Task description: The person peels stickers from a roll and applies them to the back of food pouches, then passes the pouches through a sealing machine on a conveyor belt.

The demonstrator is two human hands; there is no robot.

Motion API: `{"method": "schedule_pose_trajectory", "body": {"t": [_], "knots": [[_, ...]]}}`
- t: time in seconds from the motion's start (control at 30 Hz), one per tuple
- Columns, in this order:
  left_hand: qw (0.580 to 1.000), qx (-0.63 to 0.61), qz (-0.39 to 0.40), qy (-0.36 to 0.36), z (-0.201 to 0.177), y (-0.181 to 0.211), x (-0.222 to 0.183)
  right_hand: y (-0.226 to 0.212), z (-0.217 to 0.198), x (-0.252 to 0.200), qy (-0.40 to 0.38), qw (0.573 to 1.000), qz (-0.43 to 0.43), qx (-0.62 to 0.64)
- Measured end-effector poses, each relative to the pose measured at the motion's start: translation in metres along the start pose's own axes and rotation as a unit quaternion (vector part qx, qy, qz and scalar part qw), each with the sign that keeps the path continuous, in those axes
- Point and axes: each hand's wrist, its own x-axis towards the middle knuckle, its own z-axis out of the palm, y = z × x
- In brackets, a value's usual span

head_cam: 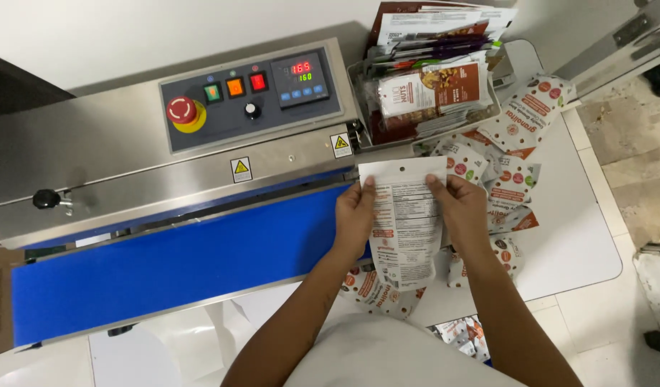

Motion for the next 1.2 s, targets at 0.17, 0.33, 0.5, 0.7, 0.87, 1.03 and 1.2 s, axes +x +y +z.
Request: {"method": "schedule_pose_trajectory", "body": {"t": [0.17,0.33,0.5,0.7,0.87,1.03,1.2], "knots": [[0.991,0.077,-0.049,0.094,-0.001,0.01,0.011,-0.023,0.028,0.008,0.01,1.0,0.006,-0.015],[0.977,0.114,-0.079,0.165,-0.012,0.054,-0.002,0.007,0.056,0.022,-0.012,1.0,0.007,-0.002],[0.974,0.095,-0.079,0.19,-0.06,0.038,0.008,-0.001,0.088,0.011,-0.048,0.999,0.024,0.002],[0.971,0.121,-0.05,0.2,-0.1,0.052,0.0,-0.007,0.117,-0.005,-0.085,0.996,-0.015,-0.007],[0.97,0.027,-0.011,0.242,-0.157,0.082,-0.022,0.0,0.109,-0.009,-0.174,0.975,-0.098,-0.102],[0.948,0.039,0.027,0.315,-0.258,0.104,-0.12,0.008,0.056,-0.048,-0.113,0.965,-0.199,-0.129],[0.864,0.041,-0.015,0.502,-0.296,0.088,-0.212,0.033,0.02,-0.137,-0.192,0.948,-0.218,-0.132]]}}
